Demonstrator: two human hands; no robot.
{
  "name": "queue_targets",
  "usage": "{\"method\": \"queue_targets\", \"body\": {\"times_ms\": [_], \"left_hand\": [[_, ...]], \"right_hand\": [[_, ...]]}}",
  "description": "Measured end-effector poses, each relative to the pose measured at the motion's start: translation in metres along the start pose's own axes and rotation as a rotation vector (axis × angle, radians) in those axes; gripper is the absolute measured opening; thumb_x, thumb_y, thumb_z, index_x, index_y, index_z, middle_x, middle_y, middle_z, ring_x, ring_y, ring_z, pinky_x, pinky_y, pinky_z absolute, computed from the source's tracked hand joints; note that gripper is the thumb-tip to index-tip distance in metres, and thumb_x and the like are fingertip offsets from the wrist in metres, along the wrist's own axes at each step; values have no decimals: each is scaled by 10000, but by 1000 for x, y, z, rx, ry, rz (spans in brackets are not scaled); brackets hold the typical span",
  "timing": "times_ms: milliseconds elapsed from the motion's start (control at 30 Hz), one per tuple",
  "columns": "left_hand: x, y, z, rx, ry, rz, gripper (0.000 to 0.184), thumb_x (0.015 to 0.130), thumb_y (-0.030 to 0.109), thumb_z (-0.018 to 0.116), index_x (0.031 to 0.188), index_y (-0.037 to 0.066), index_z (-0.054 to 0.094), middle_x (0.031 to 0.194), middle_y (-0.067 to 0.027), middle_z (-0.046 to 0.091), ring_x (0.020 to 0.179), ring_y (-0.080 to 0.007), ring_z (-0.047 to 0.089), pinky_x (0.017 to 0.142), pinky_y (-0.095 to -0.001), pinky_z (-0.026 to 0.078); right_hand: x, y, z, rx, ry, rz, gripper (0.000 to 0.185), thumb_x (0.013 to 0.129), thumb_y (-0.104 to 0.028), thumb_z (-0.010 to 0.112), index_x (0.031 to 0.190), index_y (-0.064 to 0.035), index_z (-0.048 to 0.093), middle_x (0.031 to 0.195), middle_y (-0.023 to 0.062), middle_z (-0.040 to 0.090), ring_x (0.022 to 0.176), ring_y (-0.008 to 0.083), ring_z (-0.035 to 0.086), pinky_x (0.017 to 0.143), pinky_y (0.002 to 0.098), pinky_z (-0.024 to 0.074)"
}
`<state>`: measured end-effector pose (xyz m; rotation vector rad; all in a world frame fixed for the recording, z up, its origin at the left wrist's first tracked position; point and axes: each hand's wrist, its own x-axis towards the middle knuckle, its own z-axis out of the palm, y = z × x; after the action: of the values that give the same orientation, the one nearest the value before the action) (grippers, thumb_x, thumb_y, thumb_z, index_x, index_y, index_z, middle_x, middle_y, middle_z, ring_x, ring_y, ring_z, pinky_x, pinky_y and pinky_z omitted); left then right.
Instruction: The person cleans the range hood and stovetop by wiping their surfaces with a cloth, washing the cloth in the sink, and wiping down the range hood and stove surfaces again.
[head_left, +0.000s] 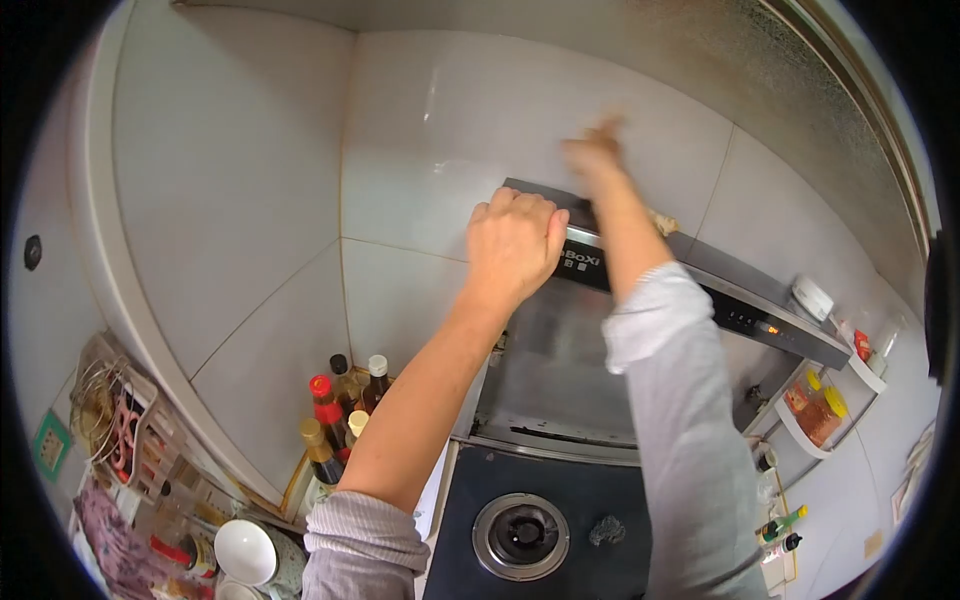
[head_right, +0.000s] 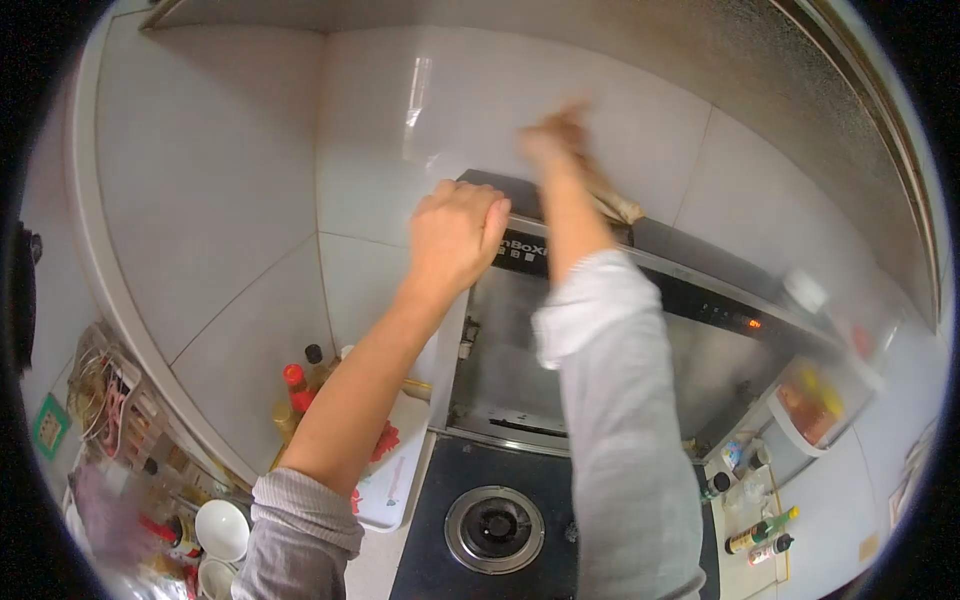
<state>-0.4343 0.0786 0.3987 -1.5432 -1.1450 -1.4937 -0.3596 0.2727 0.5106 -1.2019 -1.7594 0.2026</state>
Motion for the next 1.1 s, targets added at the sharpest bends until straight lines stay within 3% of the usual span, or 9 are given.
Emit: {"method": "queue_targets", "body": {"times_ms": [33,100,267,400,500,667,767,933,1100], "left_hand": [[-1,-2,0,-7,-3,18,179,833,186,538,794,41,636,803,-100,638,783,-313,579,678,-420,476],[-5,-17,0,-133,81,1,162,826,173,539,802,34,619,801,-114,616,786,-318,566,676,-418,468],[-4,-12,-7,-60,13,-69,147,821,144,540,792,23,618,817,-111,618,791,-301,570,677,-405,475],[-4,-16,-1,-80,124,-10,148,822,143,544,799,32,638,821,-76,635,797,-273,581,663,-385,487],[-6,-11,-3,-75,104,-45,148,824,143,545,806,37,646,822,-62,642,798,-261,581,659,-379,492],[-5,-11,-3,-53,86,-69,151,830,150,542,820,41,645,833,-73,645,808,-266,584,667,-384,496],[-6,-10,-2,-56,68,-104,162,837,162,533,833,45,645,841,-88,643,821,-284,585,681,-398,494],[-5,-12,3,-42,103,-68,212,831,219,526,720,63,616,763,-65,608,795,-269,566,657,-411,490],[-6,-12,9,11,92,-96,215,855,232,509,774,74,630,811,-64,622,838,-263,570,680,-410,497]], "right_hand": [[-8,-28,28,-182,-57,-130,897,768,-186,624,1465,-75,70,1275,205,482,931,312,598,798,396,516],[-35,-61,59,-550,-365,-494,651,799,-182,571,1407,-173,340,1398,131,395,1133,320,503,899,436,457],[-75,-78,28,-493,-455,-315,424,833,-181,561,1252,-241,547,1364,87,450,1267,297,399,1004,433,370],[-27,-19,27,-595,-177,-755,319,868,-278,537,1132,-112,603,1193,100,579,1129,307,537,951,420,435],[-50,15,-47,-761,54,-630,292,838,-183,576,1106,-69,595,1191,161,563,1141,317,519,970,417,423],[-51,99,-144,-656,40,-18,265,859,-85,492,1106,-52,581,1119,196,609,1090,334,554,934,408,429],[-64,142,-179,-485,73,-246,370,885,-191,512,1244,-111,554,1188,182,591,1091,331,562,946,393,422],[-94,108,-181,-128,-211,-311,371,874,-111,468,1225,-105,590,1180,170,609,1108,254,566,962,340,401],[-142,35,-131,-294,-165,-458,359,782,-151,518,1111,-162,661,1129,120,621,1058,319,570,901,396,442]]}}
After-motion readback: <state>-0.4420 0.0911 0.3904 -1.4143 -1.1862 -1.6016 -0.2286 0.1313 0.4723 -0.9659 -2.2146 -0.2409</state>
